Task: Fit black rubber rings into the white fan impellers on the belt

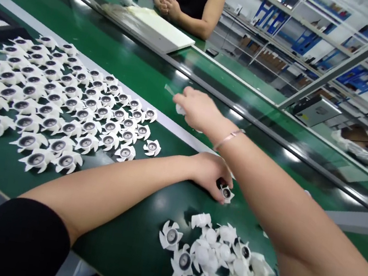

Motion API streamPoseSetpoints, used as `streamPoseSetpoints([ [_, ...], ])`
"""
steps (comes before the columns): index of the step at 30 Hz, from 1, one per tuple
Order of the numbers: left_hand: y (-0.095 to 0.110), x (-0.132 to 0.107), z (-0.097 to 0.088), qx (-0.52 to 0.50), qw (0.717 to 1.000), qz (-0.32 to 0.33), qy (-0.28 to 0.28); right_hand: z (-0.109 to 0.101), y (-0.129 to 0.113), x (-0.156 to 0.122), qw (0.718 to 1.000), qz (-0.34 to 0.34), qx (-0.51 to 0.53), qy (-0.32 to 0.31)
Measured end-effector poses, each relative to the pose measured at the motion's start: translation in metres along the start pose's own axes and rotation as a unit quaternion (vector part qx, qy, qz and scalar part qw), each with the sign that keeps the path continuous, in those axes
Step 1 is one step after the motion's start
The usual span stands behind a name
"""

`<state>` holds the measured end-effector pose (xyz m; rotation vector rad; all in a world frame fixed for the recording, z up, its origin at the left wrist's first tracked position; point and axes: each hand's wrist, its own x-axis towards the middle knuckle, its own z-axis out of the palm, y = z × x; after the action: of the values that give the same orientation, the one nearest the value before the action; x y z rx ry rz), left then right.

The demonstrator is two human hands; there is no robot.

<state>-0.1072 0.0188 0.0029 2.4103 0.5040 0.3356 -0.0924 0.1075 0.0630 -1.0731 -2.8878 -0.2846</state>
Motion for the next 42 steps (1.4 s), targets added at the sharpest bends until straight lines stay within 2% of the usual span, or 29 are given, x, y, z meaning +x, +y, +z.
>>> streamPoseSetpoints([
  [3,0.000,0.004,-0.001,-0.010,1.000,-0.019,-0.017,-0.034,0.000,-0.059,0.989,0.050,0.070,0.121],
  [6,-0.002,0.005,-0.004,-0.040,0.998,-0.036,-0.024,-0.047,-0.004,-0.141,0.946,0.162,0.235,0.154],
  [8,-0.005,0.005,-0.006,-0.068,0.996,-0.041,-0.031,-0.038,-0.009,-0.194,0.902,0.220,0.338,0.155],
  [10,-0.007,0.005,-0.008,-0.109,0.992,-0.038,-0.041,-0.023,-0.014,-0.236,0.863,0.248,0.399,0.186],
  [12,-0.009,0.007,-0.008,-0.148,0.987,-0.052,-0.018,-0.008,-0.020,-0.264,0.846,0.258,0.417,0.207],
  [13,-0.009,0.008,-0.006,-0.162,0.984,-0.068,0.013,-0.002,-0.023,-0.273,0.849,0.261,0.410,0.209],
  [15,-0.009,0.011,-0.002,-0.182,0.973,-0.109,0.090,0.004,-0.029,-0.281,0.869,0.262,0.366,0.205],
  [17,-0.008,0.013,0.003,-0.208,0.962,-0.116,0.131,0.005,-0.033,-0.282,0.893,0.257,0.303,0.210],
  [19,-0.007,0.012,0.006,-0.237,0.960,-0.085,0.123,0.005,-0.035,-0.280,0.911,0.243,0.259,0.213],
  [22,-0.006,0.010,0.006,-0.255,0.960,-0.061,0.096,0.008,-0.036,-0.278,0.922,0.221,0.245,0.203],
  [29,-0.008,0.011,-0.004,-0.287,0.956,-0.060,-0.006,0.013,-0.040,-0.278,0.922,0.220,0.239,0.211],
  [36,-0.009,0.010,-0.013,-0.293,0.955,-0.055,0.007,-0.002,-0.035,-0.276,0.909,0.235,0.236,0.251],
  [42,-0.011,0.010,-0.010,-0.320,0.944,-0.077,-0.005,0.004,-0.035,-0.276,0.923,0.191,0.254,0.220],
])
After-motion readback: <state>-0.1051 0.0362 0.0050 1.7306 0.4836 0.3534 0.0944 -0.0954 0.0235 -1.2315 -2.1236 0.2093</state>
